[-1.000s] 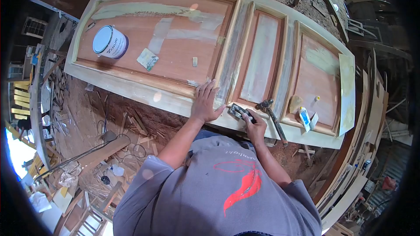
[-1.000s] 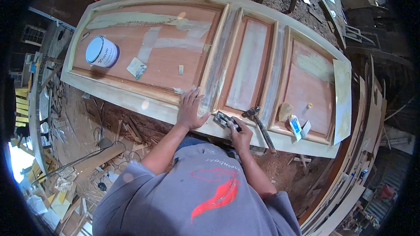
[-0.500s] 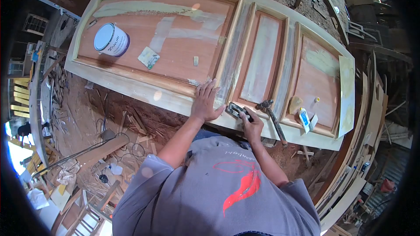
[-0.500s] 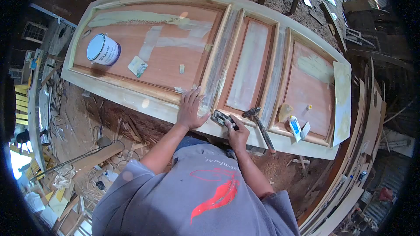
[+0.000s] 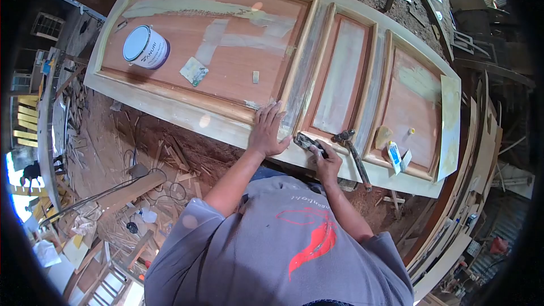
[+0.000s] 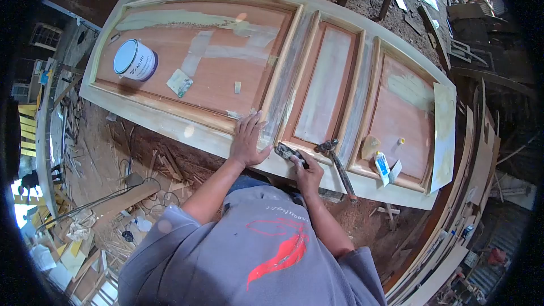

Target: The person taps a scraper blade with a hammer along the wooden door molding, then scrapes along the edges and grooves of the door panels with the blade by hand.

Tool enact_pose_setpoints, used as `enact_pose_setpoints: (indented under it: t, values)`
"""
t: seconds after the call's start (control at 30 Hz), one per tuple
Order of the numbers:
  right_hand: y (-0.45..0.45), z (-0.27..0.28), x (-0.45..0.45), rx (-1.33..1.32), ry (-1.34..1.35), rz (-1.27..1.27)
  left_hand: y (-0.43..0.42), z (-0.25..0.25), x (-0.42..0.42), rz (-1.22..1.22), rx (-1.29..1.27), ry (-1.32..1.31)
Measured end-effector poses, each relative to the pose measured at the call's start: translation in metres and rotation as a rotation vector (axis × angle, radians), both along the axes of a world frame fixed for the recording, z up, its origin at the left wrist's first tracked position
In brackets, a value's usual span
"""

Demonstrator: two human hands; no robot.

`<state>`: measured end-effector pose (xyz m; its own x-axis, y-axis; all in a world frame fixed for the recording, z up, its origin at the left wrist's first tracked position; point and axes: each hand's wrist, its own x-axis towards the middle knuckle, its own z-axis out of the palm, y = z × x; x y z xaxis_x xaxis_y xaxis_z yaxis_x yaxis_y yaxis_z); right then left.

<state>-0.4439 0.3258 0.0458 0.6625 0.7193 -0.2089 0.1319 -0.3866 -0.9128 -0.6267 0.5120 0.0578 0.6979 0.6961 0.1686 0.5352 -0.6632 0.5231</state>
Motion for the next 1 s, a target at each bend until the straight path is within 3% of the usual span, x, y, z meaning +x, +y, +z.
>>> enact_pose_setpoints:
  t: [0.13,0.27,0.3,0.43,0.67,1.0]
  values:
    - [0.003,0.009,0.006,-0.057,0.104,0.005,0.002,0.001,-0.002,0.001,-0.014,0.004]
    - [0.012,0.026,0.025,0.067,-0.280,0.239,0.004,-0.005,-0.001,0.014,0.009,0.015]
    - [0.013,0.038,0.034,-0.011,-0.362,0.350,0.003,-0.006,0.000,0.023,0.007,0.020]
    - [0.015,0.061,0.062,-0.069,-0.370,0.307,0.001,-0.006,0.004,0.042,0.010,0.059]
    - [0.048,0.077,0.072,-0.080,-0.351,0.519,0.001,0.006,-0.004,0.005,-0.023,0.128]
    - [0.094,0.096,0.053,-0.108,-0.716,0.832,0.000,-0.005,-0.005,0.018,-0.007,0.037]
